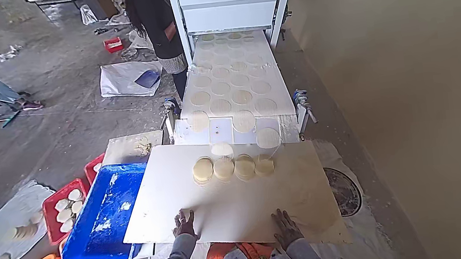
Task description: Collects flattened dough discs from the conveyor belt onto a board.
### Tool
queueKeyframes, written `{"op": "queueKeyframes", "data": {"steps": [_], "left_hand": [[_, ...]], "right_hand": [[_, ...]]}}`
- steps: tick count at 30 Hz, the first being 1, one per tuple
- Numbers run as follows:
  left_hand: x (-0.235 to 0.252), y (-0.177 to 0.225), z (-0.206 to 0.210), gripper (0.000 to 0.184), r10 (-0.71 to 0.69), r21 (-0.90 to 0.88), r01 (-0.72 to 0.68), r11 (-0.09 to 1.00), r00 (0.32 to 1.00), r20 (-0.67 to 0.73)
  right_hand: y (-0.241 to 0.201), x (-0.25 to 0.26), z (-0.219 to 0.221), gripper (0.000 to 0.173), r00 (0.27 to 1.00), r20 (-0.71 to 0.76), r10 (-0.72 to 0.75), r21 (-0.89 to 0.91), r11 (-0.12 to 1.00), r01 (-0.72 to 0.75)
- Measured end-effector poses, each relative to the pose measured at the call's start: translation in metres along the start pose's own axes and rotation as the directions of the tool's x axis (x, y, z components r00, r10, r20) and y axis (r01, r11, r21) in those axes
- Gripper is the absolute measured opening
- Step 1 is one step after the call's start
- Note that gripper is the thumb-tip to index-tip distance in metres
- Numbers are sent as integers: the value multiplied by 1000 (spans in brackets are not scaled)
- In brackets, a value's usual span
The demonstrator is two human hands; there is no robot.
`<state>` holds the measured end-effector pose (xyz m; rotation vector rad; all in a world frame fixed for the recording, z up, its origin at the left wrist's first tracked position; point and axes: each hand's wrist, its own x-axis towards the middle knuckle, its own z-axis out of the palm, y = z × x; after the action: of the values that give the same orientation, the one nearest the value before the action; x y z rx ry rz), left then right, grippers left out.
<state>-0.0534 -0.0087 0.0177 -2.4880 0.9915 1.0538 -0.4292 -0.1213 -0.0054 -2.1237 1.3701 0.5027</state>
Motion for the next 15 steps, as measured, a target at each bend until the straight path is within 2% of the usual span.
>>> {"op": "queueKeyframes", "data": {"steps": [15], "left_hand": [[-1,1,-1,118,-16,2,16,1000,1000,2]], "right_hand": [[5,-4,8,75,998,-47,-33,3,999,33]]}}
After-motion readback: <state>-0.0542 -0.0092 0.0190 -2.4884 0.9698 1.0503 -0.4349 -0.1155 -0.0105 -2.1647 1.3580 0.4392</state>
